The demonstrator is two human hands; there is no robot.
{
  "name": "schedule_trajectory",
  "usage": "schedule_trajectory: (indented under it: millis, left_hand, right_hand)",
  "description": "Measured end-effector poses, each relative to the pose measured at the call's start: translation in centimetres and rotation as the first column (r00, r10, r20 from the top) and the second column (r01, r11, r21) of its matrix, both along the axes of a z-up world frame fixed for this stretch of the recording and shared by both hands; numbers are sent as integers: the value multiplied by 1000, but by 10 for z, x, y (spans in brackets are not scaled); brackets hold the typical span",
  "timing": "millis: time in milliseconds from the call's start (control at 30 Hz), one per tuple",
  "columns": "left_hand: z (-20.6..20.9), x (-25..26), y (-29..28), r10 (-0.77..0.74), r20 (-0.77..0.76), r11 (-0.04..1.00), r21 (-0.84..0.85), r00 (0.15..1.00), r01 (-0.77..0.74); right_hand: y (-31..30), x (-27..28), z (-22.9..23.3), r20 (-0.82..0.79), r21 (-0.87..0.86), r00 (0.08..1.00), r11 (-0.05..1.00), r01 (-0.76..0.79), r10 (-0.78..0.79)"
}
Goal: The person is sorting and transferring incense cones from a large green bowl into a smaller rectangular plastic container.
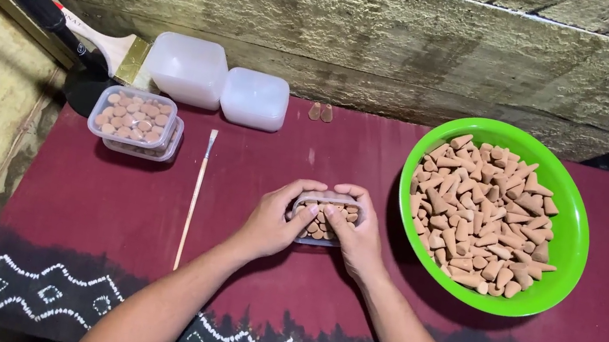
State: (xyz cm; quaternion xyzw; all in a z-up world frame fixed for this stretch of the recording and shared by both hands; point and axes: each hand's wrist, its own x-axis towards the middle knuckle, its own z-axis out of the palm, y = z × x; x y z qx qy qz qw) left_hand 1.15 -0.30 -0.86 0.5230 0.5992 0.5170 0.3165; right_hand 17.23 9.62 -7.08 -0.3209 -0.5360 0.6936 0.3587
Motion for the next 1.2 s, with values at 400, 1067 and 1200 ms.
schedule_trajectory:
  millis: [400, 1067, 1200]
  left_hand:
    - [6, -9, 2, 107, 163, 974, -214, 981, -71]
    - [11, -21, -5, -270, 231, 960, 143, 935, 242]
    - [22, -27, -9, -138, -325, 965, 168, 936, 201]
  right_hand:
    - [4, 2, 1, -84, -108, 990, 987, -118, 110]
    - [5, 18, 30, 94, 747, 995, 663, -48, -34]
    - [6, 19, 30, 71, 678, 997, 734, -33, -21]
